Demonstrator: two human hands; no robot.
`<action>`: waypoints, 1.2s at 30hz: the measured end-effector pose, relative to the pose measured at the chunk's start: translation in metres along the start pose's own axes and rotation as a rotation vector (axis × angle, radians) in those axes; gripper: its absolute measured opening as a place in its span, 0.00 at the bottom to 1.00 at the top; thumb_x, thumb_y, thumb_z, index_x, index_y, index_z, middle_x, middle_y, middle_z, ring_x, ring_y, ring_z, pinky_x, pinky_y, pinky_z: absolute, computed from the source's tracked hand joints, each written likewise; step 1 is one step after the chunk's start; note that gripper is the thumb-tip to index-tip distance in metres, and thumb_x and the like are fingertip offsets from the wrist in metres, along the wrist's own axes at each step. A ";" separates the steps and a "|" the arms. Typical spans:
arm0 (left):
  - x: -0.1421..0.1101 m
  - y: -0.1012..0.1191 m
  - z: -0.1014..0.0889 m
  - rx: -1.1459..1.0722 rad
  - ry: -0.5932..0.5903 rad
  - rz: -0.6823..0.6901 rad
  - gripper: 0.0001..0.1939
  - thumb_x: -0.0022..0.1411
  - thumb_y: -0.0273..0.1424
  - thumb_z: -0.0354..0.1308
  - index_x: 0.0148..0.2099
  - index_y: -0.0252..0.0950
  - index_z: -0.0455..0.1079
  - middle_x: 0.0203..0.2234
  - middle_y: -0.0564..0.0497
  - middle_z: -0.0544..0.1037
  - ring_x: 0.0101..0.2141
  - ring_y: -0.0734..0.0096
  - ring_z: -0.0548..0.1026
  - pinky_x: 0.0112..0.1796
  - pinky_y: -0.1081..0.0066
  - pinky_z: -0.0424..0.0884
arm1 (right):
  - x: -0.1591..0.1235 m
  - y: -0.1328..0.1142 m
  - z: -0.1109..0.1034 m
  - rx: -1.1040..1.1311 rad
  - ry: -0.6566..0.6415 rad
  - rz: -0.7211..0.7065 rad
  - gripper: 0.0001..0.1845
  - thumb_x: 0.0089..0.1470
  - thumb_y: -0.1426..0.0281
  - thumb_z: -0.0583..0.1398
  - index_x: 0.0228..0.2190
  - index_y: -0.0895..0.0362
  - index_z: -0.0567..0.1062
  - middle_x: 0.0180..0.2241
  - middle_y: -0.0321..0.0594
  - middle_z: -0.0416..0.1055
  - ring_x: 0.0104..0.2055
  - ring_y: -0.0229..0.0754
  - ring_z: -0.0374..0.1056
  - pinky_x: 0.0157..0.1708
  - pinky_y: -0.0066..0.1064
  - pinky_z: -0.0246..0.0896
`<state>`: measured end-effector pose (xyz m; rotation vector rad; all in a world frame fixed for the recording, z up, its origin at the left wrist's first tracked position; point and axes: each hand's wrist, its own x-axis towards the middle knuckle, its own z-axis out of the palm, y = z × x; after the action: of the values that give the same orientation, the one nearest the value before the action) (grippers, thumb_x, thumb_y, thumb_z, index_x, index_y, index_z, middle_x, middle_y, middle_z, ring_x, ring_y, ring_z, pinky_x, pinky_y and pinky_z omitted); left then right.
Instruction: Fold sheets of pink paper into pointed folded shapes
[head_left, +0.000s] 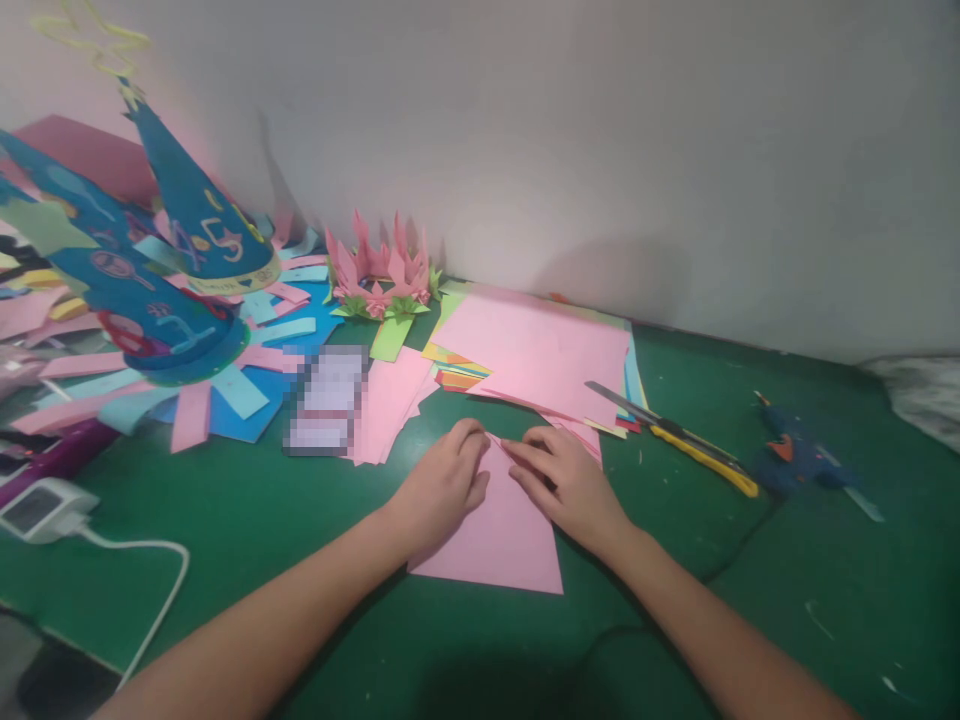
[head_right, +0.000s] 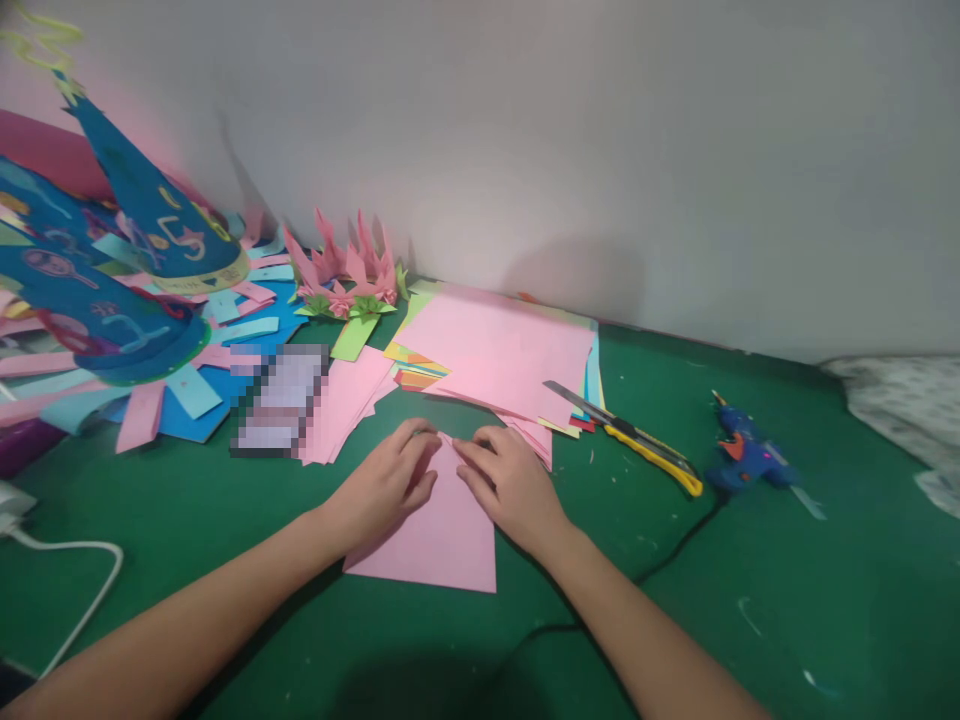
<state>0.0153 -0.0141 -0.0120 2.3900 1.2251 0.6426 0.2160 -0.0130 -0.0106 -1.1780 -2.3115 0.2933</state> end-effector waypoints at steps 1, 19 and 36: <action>0.000 0.000 0.000 0.015 -0.011 0.002 0.13 0.60 0.23 0.48 0.48 0.33 0.60 0.47 0.42 0.64 0.44 0.61 0.70 0.47 0.59 0.69 | 0.000 0.000 0.000 -0.014 -0.012 -0.009 0.14 0.58 0.68 0.55 0.45 0.54 0.74 0.37 0.45 0.68 0.39 0.47 0.65 0.38 0.42 0.64; 0.001 0.001 -0.003 0.072 -0.035 0.040 0.11 0.61 0.22 0.47 0.46 0.33 0.62 0.44 0.43 0.67 0.44 0.62 0.69 0.46 0.61 0.69 | -0.002 0.000 -0.001 -0.176 0.048 -0.108 0.16 0.61 0.73 0.50 0.47 0.57 0.71 0.37 0.45 0.74 0.39 0.46 0.68 0.40 0.40 0.65; 0.002 0.004 -0.003 0.271 -0.090 0.121 0.13 0.66 0.24 0.42 0.51 0.30 0.60 0.47 0.41 0.68 0.41 0.61 0.68 0.42 0.61 0.68 | -0.001 0.001 0.000 -0.267 -0.039 -0.150 0.15 0.62 0.72 0.50 0.41 0.58 0.76 0.31 0.44 0.70 0.33 0.43 0.63 0.33 0.35 0.60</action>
<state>0.0178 -0.0144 -0.0072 2.7005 1.2025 0.4202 0.2168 -0.0137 -0.0116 -1.1197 -2.5147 -0.0497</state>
